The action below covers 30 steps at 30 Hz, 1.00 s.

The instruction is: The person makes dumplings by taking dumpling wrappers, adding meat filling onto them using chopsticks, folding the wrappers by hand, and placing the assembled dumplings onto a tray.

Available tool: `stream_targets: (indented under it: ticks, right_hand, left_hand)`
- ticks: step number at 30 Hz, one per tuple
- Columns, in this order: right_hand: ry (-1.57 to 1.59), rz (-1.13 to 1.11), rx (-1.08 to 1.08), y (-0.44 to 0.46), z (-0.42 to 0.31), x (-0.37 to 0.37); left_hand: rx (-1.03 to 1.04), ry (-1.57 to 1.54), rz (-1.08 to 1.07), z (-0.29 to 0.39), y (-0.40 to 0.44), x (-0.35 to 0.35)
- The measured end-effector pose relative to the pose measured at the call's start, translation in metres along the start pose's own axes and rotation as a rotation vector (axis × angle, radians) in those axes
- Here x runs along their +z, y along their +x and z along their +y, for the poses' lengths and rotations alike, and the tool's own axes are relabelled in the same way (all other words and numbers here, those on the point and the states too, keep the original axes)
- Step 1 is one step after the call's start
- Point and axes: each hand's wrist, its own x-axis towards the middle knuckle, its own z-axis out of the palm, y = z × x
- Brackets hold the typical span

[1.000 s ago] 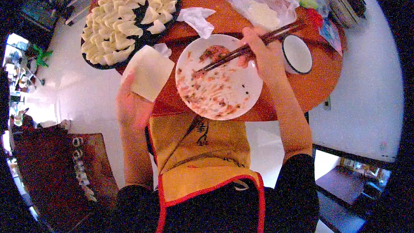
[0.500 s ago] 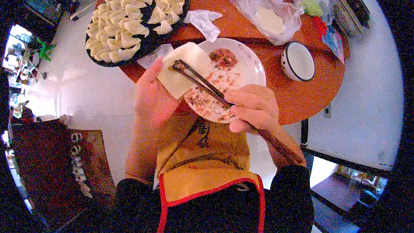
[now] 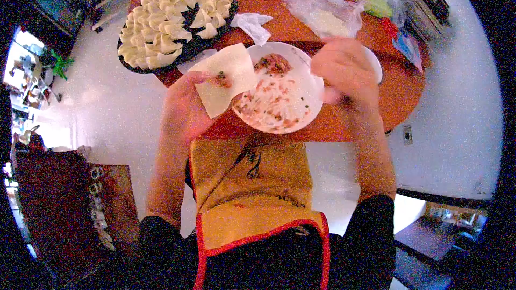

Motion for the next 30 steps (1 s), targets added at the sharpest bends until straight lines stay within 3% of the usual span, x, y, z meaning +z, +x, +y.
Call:
stream_targets:
  ticks: [1, 3, 5, 9, 10, 12, 14, 16, 18, 20, 22, 25, 27, 29, 30]
  right_hand:
    - [-0.05, -0.176, -0.073, 0.0, -0.004, -0.001]
    - [-0.047, -0.451, 0.089, 0.001, -0.027, 0.0]
    - [-0.026, -0.48, 0.092, 0.004, -0.037, 0.002]
    - [0.023, -0.527, 0.083, 0.02, -0.054, 0.006]
    - [0.03, -0.566, 0.119, 0.024, -0.059, 0.006]
    - [-0.045, -0.605, 0.169, 0.026, -0.067, 0.011]
    - [0.045, -0.497, 0.208, 0.026, -0.072, 0.015]
    - [0.01, -0.536, 0.285, 0.024, -0.078, 0.008]
    - [-0.124, -0.433, 0.355, 0.019, -0.079, -0.007]
    - [-0.383, -0.442, 0.605, 0.012, -0.074, -0.036]
    - [-0.547, -0.434, 0.853, 0.002, -0.061, -0.062]
    - [-0.857, -0.583, 0.86, -0.042, 0.0, -0.098]
    - [-0.967, -0.608, 0.826, -0.072, 0.047, -0.109]
    - [-1.054, -0.833, 0.78, -0.089, 0.081, -0.109]
    - [-1.06, -0.816, 0.783, -0.094, 0.091, -0.103]
  left_hand:
    - [-0.043, 0.107, -0.007, -0.001, -0.001, 0.001]
    - [-0.086, 0.222, -0.027, -0.004, -0.005, 0.009]
    - [-0.21, 0.119, -0.135, -0.007, -0.011, 0.02]
    - [-0.15, 0.292, -0.323, -0.029, -0.015, 0.025]
    - [-0.159, 0.294, -0.33, -0.032, -0.018, 0.028]
    - [-0.251, 0.6, -0.265, -0.041, -0.024, 0.034]
    - [-0.255, 0.437, -0.297, -0.057, -0.025, 0.029]
    - [-0.096, 0.726, -0.284, -0.068, -0.022, 0.029]
    - [-0.196, 0.688, -0.266, -0.066, -0.026, 0.032]
    - [-0.197, 0.356, -0.166, -0.065, -0.032, 0.035]
    - [-0.185, 0.345, -0.14, -0.066, -0.028, 0.035]
    - [-0.218, 0.052, -0.161, -0.065, -0.015, 0.027]
    - [-0.229, 0.052, -0.14, -0.063, -0.008, 0.034]
    - [-0.201, 0.097, -0.075, -0.06, -0.002, 0.041]
    - [-0.2, 0.11, -0.085, -0.059, 0.003, 0.043]
